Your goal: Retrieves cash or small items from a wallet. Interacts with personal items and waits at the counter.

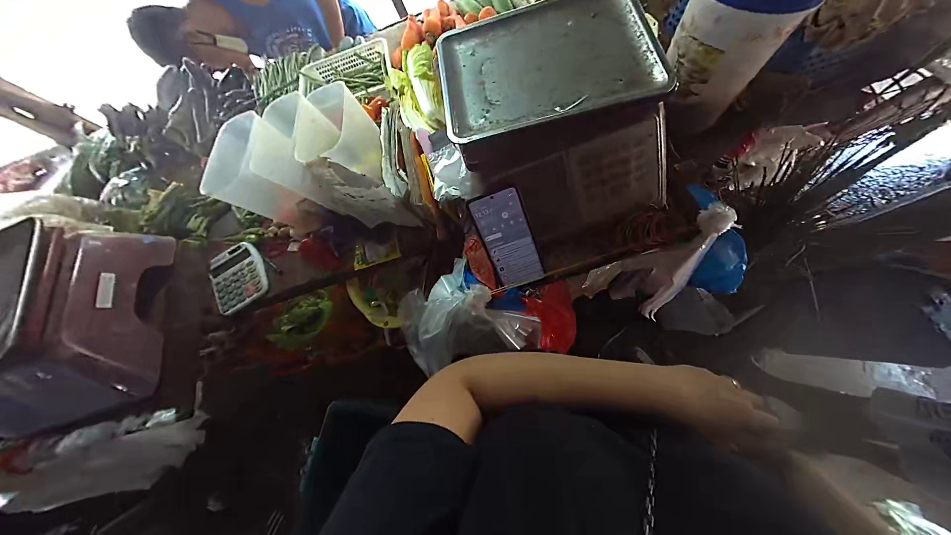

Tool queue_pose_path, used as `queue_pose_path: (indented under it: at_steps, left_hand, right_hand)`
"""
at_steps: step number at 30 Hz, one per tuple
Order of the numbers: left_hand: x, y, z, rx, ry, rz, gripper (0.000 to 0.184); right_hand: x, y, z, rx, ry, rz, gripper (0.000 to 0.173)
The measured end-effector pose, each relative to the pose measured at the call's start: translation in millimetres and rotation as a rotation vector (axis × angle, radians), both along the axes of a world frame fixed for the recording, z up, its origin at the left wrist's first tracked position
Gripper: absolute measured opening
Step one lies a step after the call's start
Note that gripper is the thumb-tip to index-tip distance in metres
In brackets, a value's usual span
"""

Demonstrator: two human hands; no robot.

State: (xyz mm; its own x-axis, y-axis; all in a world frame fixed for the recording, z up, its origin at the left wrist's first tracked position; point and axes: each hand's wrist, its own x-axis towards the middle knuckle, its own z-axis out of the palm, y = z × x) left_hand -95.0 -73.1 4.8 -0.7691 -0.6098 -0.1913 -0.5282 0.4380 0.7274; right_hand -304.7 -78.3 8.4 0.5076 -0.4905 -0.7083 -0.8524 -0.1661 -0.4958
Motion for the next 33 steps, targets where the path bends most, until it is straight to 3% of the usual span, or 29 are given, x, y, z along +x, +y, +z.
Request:
queue_pose_path:
  at_steps: [2, 4, 5, 11, 14, 17, 20, 22, 27, 30, 33]
  left_hand:
    - [-2, -2, -1, 0.105, 0.009, -0.018, 0.042]
    - [-1, -4, 3, 0.198, -0.023, -0.018, 0.039]
    - [0, -5, 5, 0.216, -0.035, -0.014, 0.037]
    - [-7, -14, -5, 0.025, -0.094, 0.145, 0.021]
    - [-5, -14, -6, 0.206, -0.132, 0.288, 0.03]
    - [2, -11, -13, 0.303, -0.057, 0.37, 0.032]
    - [8, -7, -16, 0.251, 0.004, 0.37, 0.022]
    - [12, -4, -15, 0.222, 0.025, 0.384, 0.02]
    - [33, 16, -13, 0.081, 0.074, 0.384, 0.033]
    - [40, 31, -12, -0.016, 0.059, 0.315, 0.026]
    - [44, 45, -12, -0.12, 0.004, 0.314, 0.024]
  right_hand:
    - [-4, -11, -10, -0.086, -0.009, 0.121, 0.027]
    - [24, -29, 25, 0.04, 0.202, 0.184, 0.03]
    - [26, -36, 28, 0.049, 0.197, 0.19, 0.029]
    - [12, -58, -3, 0.105, -0.105, -0.153, 0.022]
    - [22, -66, -3, 0.204, -0.14, -0.219, 0.016]
    - [45, -61, 27, 0.222, -0.099, -0.114, 0.014]
    - [30, -77, -2, 0.193, -0.163, 0.2, 0.03]
    - [42, -71, -5, 0.104, -0.091, 0.275, 0.029]
    - [69, -57, 2, 0.073, -0.134, 0.154, 0.021]
    - [56, -65, -35, 0.278, -0.28, 0.036, 0.016]
    - [60, -60, -44, 0.458, -0.358, -0.018, 0.017]
